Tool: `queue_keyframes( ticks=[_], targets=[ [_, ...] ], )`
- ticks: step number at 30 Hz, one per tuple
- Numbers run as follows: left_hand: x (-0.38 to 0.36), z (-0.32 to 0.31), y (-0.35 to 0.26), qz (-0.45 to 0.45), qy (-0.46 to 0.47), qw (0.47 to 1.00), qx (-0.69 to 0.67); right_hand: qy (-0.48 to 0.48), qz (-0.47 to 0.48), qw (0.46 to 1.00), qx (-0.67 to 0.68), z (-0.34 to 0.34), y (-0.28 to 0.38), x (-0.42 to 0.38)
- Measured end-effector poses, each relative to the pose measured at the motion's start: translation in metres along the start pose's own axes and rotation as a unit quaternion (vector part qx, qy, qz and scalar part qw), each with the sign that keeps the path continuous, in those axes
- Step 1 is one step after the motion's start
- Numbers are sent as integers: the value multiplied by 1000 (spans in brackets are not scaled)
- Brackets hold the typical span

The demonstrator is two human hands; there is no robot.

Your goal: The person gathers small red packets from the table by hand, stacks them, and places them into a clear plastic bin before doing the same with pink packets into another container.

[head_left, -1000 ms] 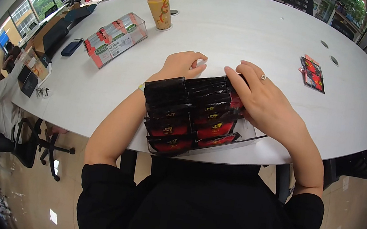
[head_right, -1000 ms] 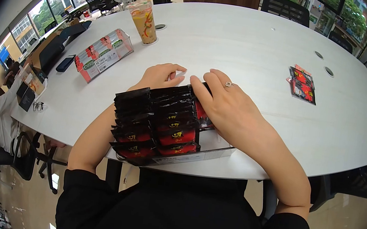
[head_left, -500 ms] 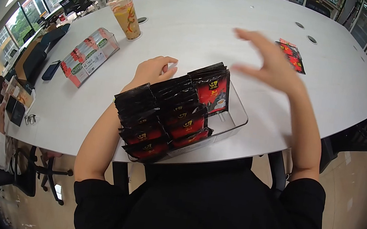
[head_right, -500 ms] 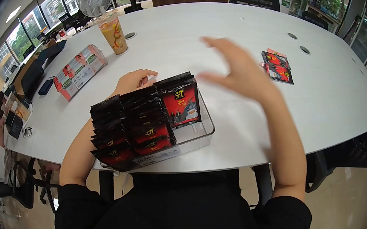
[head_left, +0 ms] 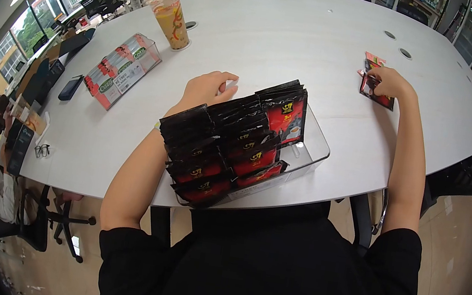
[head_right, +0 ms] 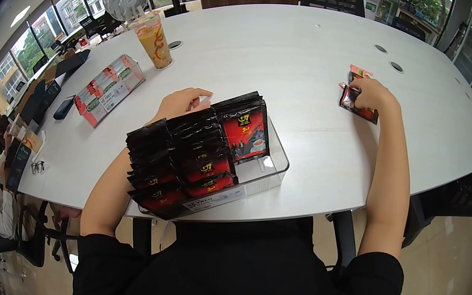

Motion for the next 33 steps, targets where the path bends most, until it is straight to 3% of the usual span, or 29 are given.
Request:
queue_keyframes(
  ticks=[3, 8, 11, 14, 15, 17, 20, 22, 23, 25, 28, 33],
  targets=[
    [-1, 0, -1, 0, -1, 1000, -10, 49, -43, 998, 23, 9, 7, -9],
    [0, 0, 0, -4, 0, 1000, -8, 66, -1, 995, 76, 19, 27, -29],
    [-1, -1, 0, -14, -5, 1000, -15, 26, 91, 993, 77, 21, 38, -32],
    [0, -2, 3, -12, 0, 1000, -10, -41, 197, 895, 398, 43, 64, -50],
    [0, -2, 3, -10, -2, 1000, -11, -39, 199, 895, 397, 46, 72, -55],
    [0, -1, 1, -5, 8, 1000, -8, -87, 313, 776, 541, 58, 90, -67],
    [0, -2, 2, -12, 1, 1000, -14, -48, 439, 696, 565, 56, 136, -96],
    [-1, 0, -1, -8, 0, 1000, -18, -64, 455, 750, 476, 48, 167, -115],
    [-2, 0, -2, -7, -1, 1000, -22, -61, 407, 801, 435, 43, 179, -120],
    [-2, 1, -3, -6, 0, 1000, -17, -172, 436, 863, 188, 37, 194, -124],
    [-2, 3, -4, -8, 2, 1000, -11, -197, 462, 857, 112, 34, 198, -130],
    [-2, 2, -4, -7, -1, 1000, -17, -224, 419, 871, 122, 29, 196, -125]
  ],
)
Point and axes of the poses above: each hand's wrist, its own x-axis towards the middle knuckle, its own z-axis out of the back of the hand, y = z × x, the point moved 4 cm from there along x, towards the middle knuckle, and after that the axes turned 1 degree about -x, right-handed, at the moved point
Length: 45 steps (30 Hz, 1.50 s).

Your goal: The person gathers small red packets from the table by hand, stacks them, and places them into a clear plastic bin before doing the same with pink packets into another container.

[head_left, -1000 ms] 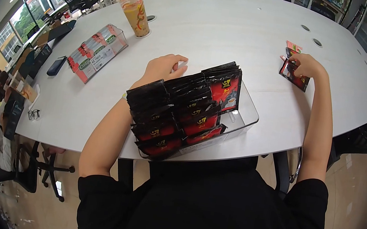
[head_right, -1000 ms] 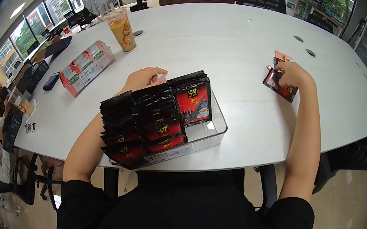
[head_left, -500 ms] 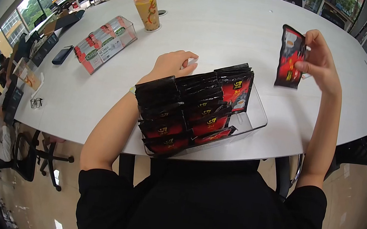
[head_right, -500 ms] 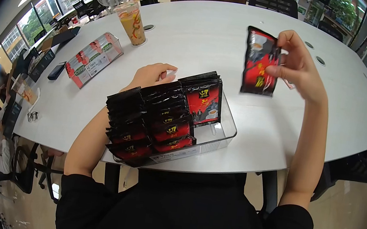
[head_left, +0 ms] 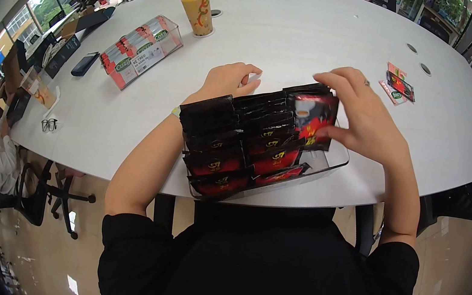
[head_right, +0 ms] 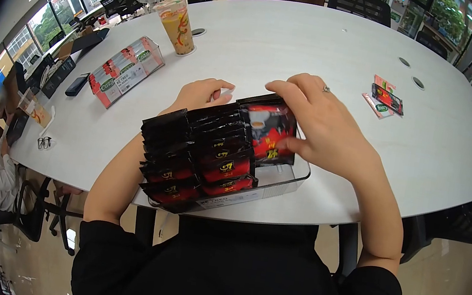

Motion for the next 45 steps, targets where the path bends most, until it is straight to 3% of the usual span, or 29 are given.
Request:
queue_keyframes(
  ticks=[2, 4, 8, 11, 12, 14, 16, 18, 19, 21, 23, 28, 30, 31, 34, 37, 41, 43, 44, 45],
  targets=[
    [0, 1, -1, 14, 9, 1000, 1, 4, -21, 1000, 1, -3, 0, -1],
    [0, 0, 0, 11, 7, 1000, 5, 86, -76, 993, -4, -11, -2, -2],
    [0, -1, 0, 8, -1, 1000, 3, 91, -65, 993, -31, -11, 1, -2],
    [2, -4, 6, 6, 5, 1000, 4, 59, 4, 983, 175, -9, -18, -2],
    [2, -4, 5, 0, 8, 1000, 3, 56, -2, 983, 172, -2, -31, -2],
    [2, -4, 4, 23, 17, 999, 18, 5, -174, 968, 181, 14, -73, -8],
    [2, -4, 4, 20, 15, 1000, 16, -57, -300, 952, 4, 20, -127, -23],
    [1, -4, 4, 19, 12, 1000, 15, -38, -299, 934, -190, 13, -195, -52],
    [1, -4, 3, 9, 1, 1000, 11, -40, -300, 934, -190, 13, -212, -60],
    [1, -2, 1, -3, -8, 1000, 6, -17, -400, 893, -206, 10, -241, -77],
    [1, -2, 1, 8, 4, 1000, 16, -32, -415, 883, -218, -3, -257, -88],
    [2, -5, 7, 5, 7, 1000, 14, -100, -506, 836, -185, 11, -254, -92],
    [2, -5, 7, 6, 8, 1000, 17, -39, -578, 741, -340, 17, -234, -95],
    [2, -5, 7, 2, 5, 1000, 14, -42, -635, 709, -305, 17, -241, -102],
    [1, -5, 7, -3, -1, 1000, 10, 6, -671, 718, -183, 27, -237, -103],
    [2, -5, 7, -4, -5, 1000, 10, -10, -642, 762, -81, 21, -266, -113],
    [2, -5, 7, -7, 0, 1000, 15, -50, -628, 777, -14, 25, -263, -108],
    [2, -5, 7, -2, 4, 1000, 14, -149, -542, 823, 81, 32, -251, -96],
    [2, -5, 7, 4, 8, 1000, 14, -149, -542, 823, 80, 33, -248, -92],
    [2, -5, 7, 5, 7, 1000, 13, -221, -454, 847, 169, 36, -242, -81]
  ],
)
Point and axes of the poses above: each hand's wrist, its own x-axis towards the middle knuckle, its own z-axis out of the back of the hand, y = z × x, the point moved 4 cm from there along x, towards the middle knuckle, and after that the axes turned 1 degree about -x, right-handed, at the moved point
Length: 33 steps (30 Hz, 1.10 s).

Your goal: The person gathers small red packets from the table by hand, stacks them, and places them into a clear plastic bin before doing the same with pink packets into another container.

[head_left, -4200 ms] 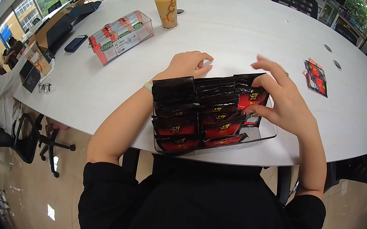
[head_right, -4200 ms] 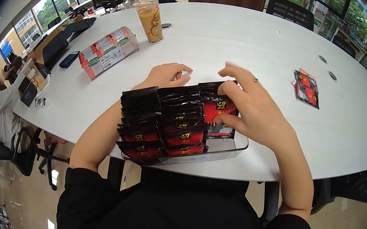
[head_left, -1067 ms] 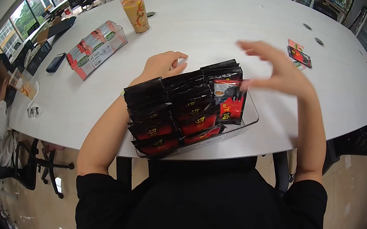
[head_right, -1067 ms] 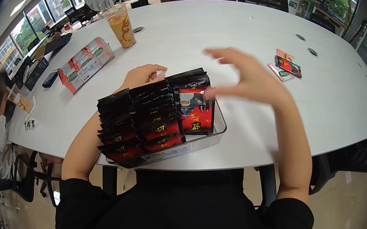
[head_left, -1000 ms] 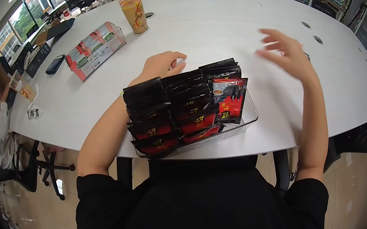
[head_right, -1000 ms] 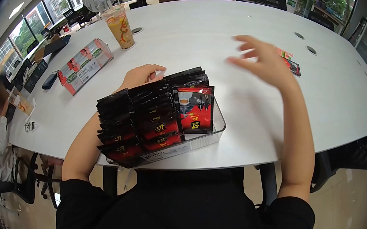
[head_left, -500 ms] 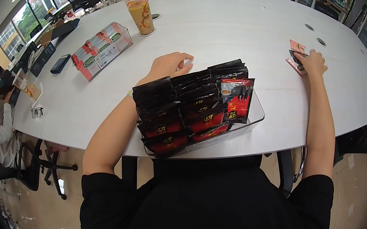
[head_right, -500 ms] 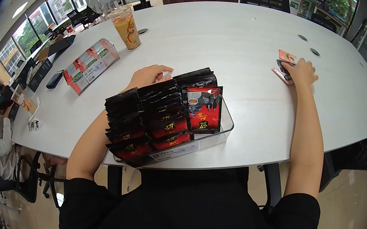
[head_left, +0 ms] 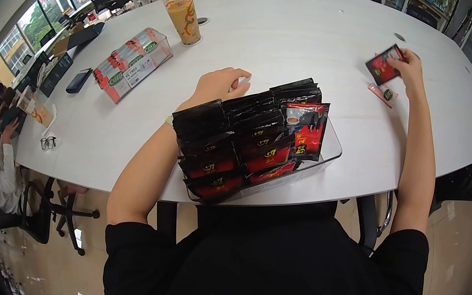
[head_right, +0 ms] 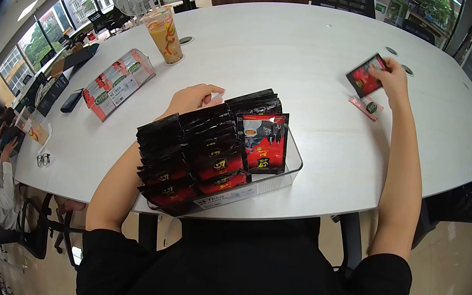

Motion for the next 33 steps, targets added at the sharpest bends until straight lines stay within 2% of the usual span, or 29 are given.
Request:
queue_keyframes(
  ticks=[1, 2, 3, 5, 7, 9, 12, 14, 17, 21, 22, 23, 24, 26, 27, 29, 33],
  targets=[
    [0, 0, 0, -2, 0, 1000, -3, 0, 78, 989, 123, -5, 22, -5],
    [-1, 0, 0, -3, 0, 1000, -7, -17, 151, 974, 166, -8, 42, -15],
    [-1, 2, -2, -1, -1, 1000, -8, -14, 151, 974, 165, -14, 65, -32],
    [-2, 5, -8, 11, 10, 1000, -1, -47, 315, 930, 182, -20, 116, -77],
    [-3, 6, -10, 11, 7, 1000, -6, -25, 485, 860, 154, -33, 147, -119],
    [-4, 6, -9, 11, 5, 1000, -7, 60, 568, 818, 65, -44, 168, -150],
    [-3, 5, -8, -4, -4, 1000, -4, 88, 601, 793, 43, -60, 175, -172],
    [-3, 6, -9, -1, 1, 1000, -7, 74, 645, 760, -26, -68, 174, -178],
    [-3, 6, -8, 6, 5, 1000, 0, 125, 625, 770, -40, -77, 169, -175],
    [0, 10, -12, 24, 15, 999, -42, 146, 615, 773, -54, -83, 166, -174],
    [4, 8, -9, 52, 32, 976, -209, 156, 614, 771, -54, -85, 165, -174],
    [7, 6, -8, 80, 47, 925, -369, 167, 613, 770, -53, -87, 165, -174],
    [8, 10, -13, 81, 48, 925, -368, 167, 613, 771, -52, -89, 165, -174],
    [11, 17, -27, 71, 75, 838, -537, 174, 600, 777, -75, -95, 165, -176],
    [12, 17, -30, 72, 77, 837, -536, 174, 599, 778, -74, -96, 165, -176],
    [13, 17, -42, -17, 119, 862, -492, 186, 588, 782, -86, -100, 163, -176],
    [4, 27, -48, -3, 130, 872, -471, 186, 577, 787, -109, -101, 161, -174]
  ],
)
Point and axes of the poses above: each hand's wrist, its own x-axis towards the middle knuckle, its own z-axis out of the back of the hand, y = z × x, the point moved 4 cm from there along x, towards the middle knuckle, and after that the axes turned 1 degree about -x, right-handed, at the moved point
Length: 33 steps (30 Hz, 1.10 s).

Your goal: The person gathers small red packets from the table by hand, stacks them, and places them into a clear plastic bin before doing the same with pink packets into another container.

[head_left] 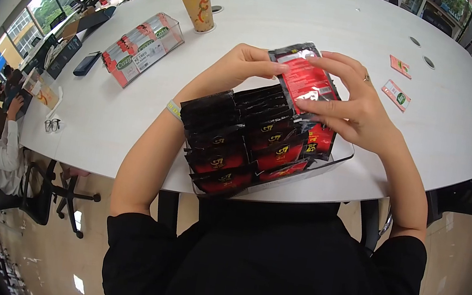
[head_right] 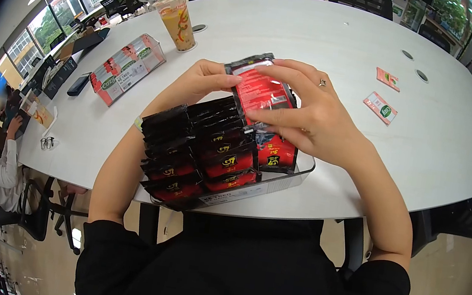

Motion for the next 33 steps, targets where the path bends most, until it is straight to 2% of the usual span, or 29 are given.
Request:
queue_keyframes(
  ticks=[2, 3, 5, 6, 8, 9, 11, 12, 14, 16, 18, 19, 20, 22, 24, 26, 28, 30, 32, 33],
  targets=[
    [-3, 3, -6, -32, -21, 998, -49, -20, -56, 998, 4, 1, 1, 3],
    [-4, 4, -6, -33, -21, 998, -49, -19, -56, 998, 4, 2, 1, 2],
    [-5, 12, -7, -67, -97, 976, -181, -7, -126, 991, 54, 2, -5, 1],
    [-6, 16, -5, -67, -97, 976, -181, -6, -126, 991, 55, 2, -6, 0],
    [-9, 32, 7, -75, -157, 949, -262, 7, -151, 987, 50, 1, -8, -2],
    [-11, 34, 12, -61, -188, 937, -288, 7, -150, 987, 50, 3, -6, -1],
    [-10, 43, 36, -35, -213, 927, -307, -21, -233, 968, 94, 12, -5, 1],
    [-10, 45, 45, -10, -239, 914, -327, -22, -233, 968, 93, 16, -6, 1],
    [-6, 44, 60, 17, -248, 918, -308, 12, -300, 950, 91, 21, -17, -4],
    [-5, 43, 65, 43, -258, 921, -289, 10, -277, 958, 77, 28, -24, -6],
    [-5, 44, 65, 46, -239, 928, -284, 51, -220, 965, 132, 29, -27, -9],
    [-5, 44, 65, 46, -239, 928, -283, 73, -228, 953, 185, 27, -32, -13],
    [-5, 44, 64, 44, -231, 930, -282, 72, -229, 953, 186, 30, -34, -14],
    [-6, 42, 63, 43, -223, 933, -280, 141, -219, 943, 208, 32, -36, -16],
    [-6, 42, 62, 48, -224, 932, -281, 151, -207, 939, 227, 35, -40, -20],
    [-5, 42, 63, 50, -223, 932, -282, 258, -244, 907, 228, 35, -40, -24],
    [-5, 42, 62, 51, -222, 932, -284, 264, -214, 921, 190, 35, -45, -29],
    [-5, 42, 62, 54, -225, 931, -283, 217, -135, 946, 199, 37, -47, -29],
    [-4, 43, 64, 51, -218, 933, -283, 209, -172, 935, 230, 39, -48, -29],
    [-4, 43, 65, 48, -211, 935, -282, 144, -235, 911, 307, 39, -55, -33]
  ],
)
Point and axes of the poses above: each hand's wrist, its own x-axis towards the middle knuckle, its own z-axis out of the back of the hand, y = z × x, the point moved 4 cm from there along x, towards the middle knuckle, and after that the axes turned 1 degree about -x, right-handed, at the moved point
